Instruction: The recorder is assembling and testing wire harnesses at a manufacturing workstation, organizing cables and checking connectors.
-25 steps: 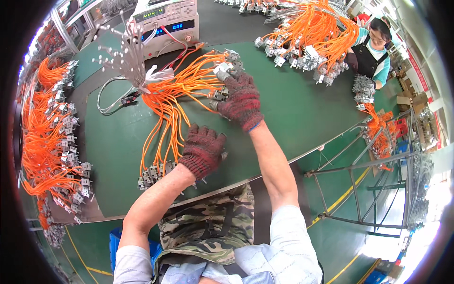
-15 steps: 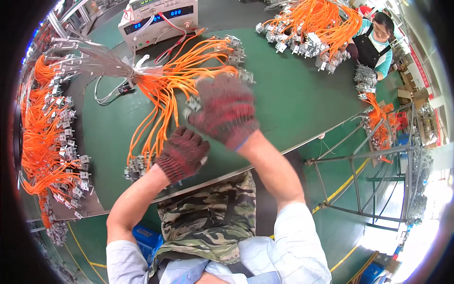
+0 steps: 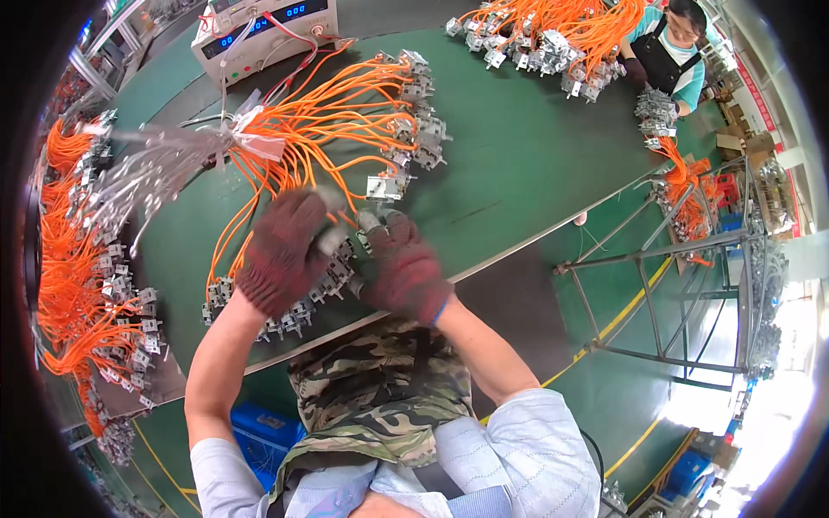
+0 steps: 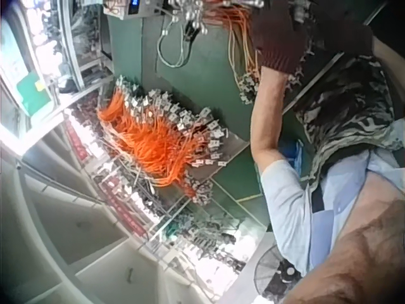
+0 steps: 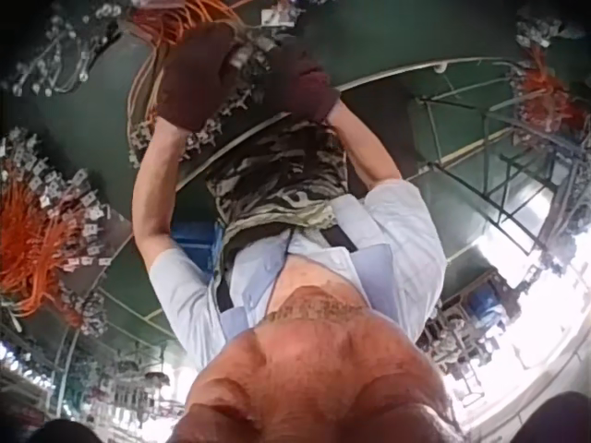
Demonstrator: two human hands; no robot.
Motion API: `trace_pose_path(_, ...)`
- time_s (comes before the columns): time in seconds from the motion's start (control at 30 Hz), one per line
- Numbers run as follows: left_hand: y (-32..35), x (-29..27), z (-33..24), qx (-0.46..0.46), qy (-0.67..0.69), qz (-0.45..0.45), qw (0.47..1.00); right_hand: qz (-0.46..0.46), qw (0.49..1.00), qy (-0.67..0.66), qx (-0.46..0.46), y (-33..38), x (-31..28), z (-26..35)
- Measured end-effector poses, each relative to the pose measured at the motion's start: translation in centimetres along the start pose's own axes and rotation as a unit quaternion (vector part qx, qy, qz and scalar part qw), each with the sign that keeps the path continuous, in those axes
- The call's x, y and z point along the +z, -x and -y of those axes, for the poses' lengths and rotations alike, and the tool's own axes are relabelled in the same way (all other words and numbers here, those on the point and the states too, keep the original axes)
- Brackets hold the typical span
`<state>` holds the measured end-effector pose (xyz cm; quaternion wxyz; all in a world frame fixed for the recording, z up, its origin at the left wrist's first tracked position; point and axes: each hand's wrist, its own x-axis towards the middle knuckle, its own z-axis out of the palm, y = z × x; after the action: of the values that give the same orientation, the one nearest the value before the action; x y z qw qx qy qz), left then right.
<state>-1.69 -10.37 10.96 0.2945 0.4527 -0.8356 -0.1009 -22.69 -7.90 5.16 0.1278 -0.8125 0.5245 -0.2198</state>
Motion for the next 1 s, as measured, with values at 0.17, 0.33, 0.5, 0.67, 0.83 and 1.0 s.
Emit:
trace_pose_path(0.17,-4.6,4.3,1.0,-0.017,-0.167,0.107,0.98,-0.035,0.958,-0.238,0.155,0.0,-1.7,-1.7)
trace_pose_path(0.33,-3.7,5.9,1.8,-0.039,-0.197,0.123,0.972,-0.085,0.942,-0.215,0.242,-3.7,-1.9,-4.4)
trace_pose_path(0.5,-3.0,6.0,1.7,-0.039,-0.179,0.132,0.974,-0.062,0.967,-0.127,0.212,-5.7,0.8,-4.8)
trace_pose_path(0.67,-3.3,5.8,1.3,-0.037,-0.174,0.116,0.977,-0.154,0.974,-0.103,0.131,-5.9,0.7,-3.6)
trace_pose_path(0.83,-3.2,6.1,1.7,-0.038,-0.154,0.087,0.984,-0.169,0.967,-0.188,0.031,-6.7,-0.2,-5.8)
trace_pose_path(1.0,-2.5,5.9,2.5,0.089,-0.185,0.057,0.977,-0.009,0.982,0.1,-0.163,-5.1,-4.0,-8.8)
